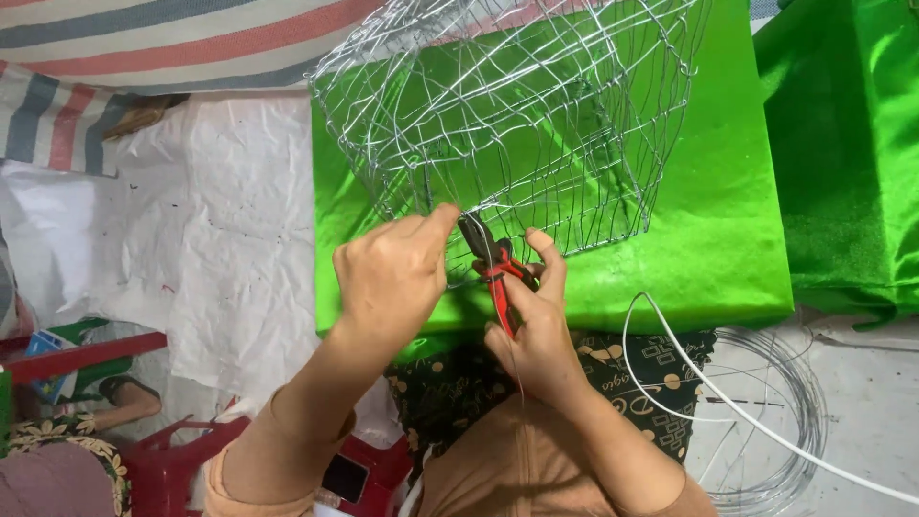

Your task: Assembling a wire mesh cage by manually twisting thin wire around the mesh intersections using pliers.

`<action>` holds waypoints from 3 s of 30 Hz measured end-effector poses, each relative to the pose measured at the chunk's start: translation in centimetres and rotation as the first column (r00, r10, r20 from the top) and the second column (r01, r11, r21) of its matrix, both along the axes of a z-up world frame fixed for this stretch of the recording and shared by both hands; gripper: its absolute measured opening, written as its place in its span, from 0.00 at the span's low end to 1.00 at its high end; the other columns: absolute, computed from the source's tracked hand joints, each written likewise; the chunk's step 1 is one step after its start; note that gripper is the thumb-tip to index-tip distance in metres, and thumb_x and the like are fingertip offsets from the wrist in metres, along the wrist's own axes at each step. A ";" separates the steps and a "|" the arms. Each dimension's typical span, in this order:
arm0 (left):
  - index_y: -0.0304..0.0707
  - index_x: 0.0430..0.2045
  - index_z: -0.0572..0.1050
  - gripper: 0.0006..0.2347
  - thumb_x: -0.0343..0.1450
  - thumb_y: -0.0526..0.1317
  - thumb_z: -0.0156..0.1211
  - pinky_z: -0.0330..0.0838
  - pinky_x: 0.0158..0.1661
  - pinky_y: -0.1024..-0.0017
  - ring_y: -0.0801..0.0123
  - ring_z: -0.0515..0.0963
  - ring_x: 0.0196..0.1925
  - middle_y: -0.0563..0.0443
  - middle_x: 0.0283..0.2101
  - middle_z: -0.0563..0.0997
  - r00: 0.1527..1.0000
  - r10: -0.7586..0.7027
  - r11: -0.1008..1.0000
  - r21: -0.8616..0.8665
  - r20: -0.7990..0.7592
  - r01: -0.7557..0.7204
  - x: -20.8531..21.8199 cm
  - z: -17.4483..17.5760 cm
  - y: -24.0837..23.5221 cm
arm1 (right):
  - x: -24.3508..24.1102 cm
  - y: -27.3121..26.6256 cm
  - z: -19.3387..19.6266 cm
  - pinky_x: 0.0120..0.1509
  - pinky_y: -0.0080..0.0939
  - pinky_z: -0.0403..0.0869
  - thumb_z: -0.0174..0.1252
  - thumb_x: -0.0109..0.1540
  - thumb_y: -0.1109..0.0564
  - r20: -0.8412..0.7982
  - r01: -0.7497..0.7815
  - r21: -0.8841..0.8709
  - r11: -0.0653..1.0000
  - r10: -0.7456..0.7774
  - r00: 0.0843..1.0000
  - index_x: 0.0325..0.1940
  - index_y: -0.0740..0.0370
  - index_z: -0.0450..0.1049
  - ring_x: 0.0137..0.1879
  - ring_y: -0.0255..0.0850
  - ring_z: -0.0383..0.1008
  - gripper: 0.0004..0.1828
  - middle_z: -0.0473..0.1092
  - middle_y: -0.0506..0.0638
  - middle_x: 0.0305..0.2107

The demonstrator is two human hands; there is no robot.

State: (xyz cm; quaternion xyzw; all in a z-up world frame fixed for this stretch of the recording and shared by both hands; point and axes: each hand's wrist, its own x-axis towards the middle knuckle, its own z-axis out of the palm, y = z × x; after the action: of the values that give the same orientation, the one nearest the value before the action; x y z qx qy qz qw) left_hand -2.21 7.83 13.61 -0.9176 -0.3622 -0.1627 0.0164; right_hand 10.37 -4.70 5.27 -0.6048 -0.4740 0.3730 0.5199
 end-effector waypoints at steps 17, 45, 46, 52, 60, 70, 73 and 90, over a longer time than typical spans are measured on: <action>0.46 0.31 0.86 0.09 0.70 0.27 0.62 0.51 0.09 0.78 0.78 0.63 0.12 0.63 0.12 0.69 0.992 -0.028 0.993 0.118 0.123 0.013 -0.1 -6.5 -3.2 | 6.8 -7.7 1.9 0.38 0.61 0.67 0.61 0.44 0.54 0.866 0.071 -0.108 0.992 0.059 0.496 0.46 0.52 0.75 0.43 0.58 0.72 0.24 0.64 0.63 0.56; 0.33 0.29 0.80 0.09 0.69 0.21 0.54 0.58 0.04 0.70 0.67 0.70 0.07 0.57 0.08 0.65 0.963 -0.027 0.994 -0.095 0.269 0.054 2.8 -8.4 -2.3 | 3.0 -1.4 8.8 0.62 0.54 0.64 0.54 0.75 0.41 0.733 0.168 0.056 0.984 0.074 -0.677 0.77 0.43 0.65 0.56 0.40 0.65 0.26 0.67 0.49 0.49; 0.31 0.33 0.80 0.09 0.70 0.22 0.54 0.61 0.05 0.71 0.66 0.73 0.09 0.54 0.10 0.69 0.971 -0.032 0.996 -0.076 0.239 0.051 2.8 -8.0 -2.4 | 2.9 -1.3 9.4 0.58 0.51 0.64 0.52 0.76 0.40 0.722 0.125 0.040 0.991 0.058 -0.690 0.72 0.49 0.66 0.52 0.39 0.64 0.23 0.65 0.45 0.50; 0.33 0.36 0.82 0.08 0.70 0.25 0.57 0.64 0.07 0.70 0.66 0.75 0.12 0.52 0.14 0.75 0.981 -0.062 0.998 0.018 0.185 0.059 2.4 -8.3 -2.3 | 3.2 -0.9 10.7 0.51 0.44 0.62 0.45 0.72 0.54 0.681 0.032 0.004 0.999 0.020 -0.732 0.53 0.55 0.73 0.40 0.38 0.60 0.12 0.62 0.42 0.42; 0.33 0.40 0.82 0.11 0.68 0.23 0.58 0.65 0.07 0.70 0.66 0.76 0.13 0.52 0.14 0.76 0.981 -0.066 0.998 -0.005 0.182 0.068 2.3 -8.3 -2.2 | 3.3 -0.5 11.1 0.48 0.42 0.63 0.43 0.72 0.56 0.684 0.025 0.006 1.000 0.014 -0.729 0.55 0.58 0.74 0.36 0.37 0.57 0.15 0.59 0.43 0.33; 0.37 0.39 0.82 0.09 0.69 0.28 0.61 0.65 0.10 0.70 0.68 0.76 0.15 0.53 0.17 0.77 0.988 -0.037 0.989 0.146 0.151 0.015 2.3 -8.7 -2.4 | 3.4 0.0 11.6 0.46 0.45 0.62 0.40 0.73 0.55 0.663 -0.007 -0.078 0.997 0.046 -0.747 0.56 0.65 0.74 0.37 0.43 0.60 0.18 0.65 0.51 0.38; 0.38 0.40 0.82 0.09 0.69 0.29 0.60 0.64 0.11 0.71 0.67 0.77 0.18 0.52 0.19 0.78 0.982 -0.044 0.987 0.158 0.182 0.015 2.1 -9.2 -2.4 | 3.3 0.1 11.7 0.46 0.47 0.61 0.40 0.75 0.56 0.651 -0.015 -0.101 0.995 0.054 -0.757 0.56 0.67 0.74 0.38 0.45 0.61 0.18 0.66 0.54 0.40; 0.37 0.66 0.65 0.23 0.75 0.42 0.60 0.72 0.26 0.78 0.72 0.79 0.27 0.50 0.27 0.81 -0.104 0.964 0.156 -0.202 0.246 0.967 6.9 -11.7 -7.2 | 3.5 0.4 12.6 0.46 0.46 0.62 0.43 0.79 0.53 0.639 -0.076 -0.075 0.994 -0.011 -0.769 0.57 0.64 0.77 0.39 0.43 0.61 0.18 0.68 0.51 0.43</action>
State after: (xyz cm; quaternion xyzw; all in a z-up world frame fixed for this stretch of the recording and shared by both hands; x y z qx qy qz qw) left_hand 4.72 0.61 1.88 -0.0394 -0.1719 -0.4726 -0.8635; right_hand 13.84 -4.25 17.83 -0.5206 -0.6866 -0.4277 -0.2732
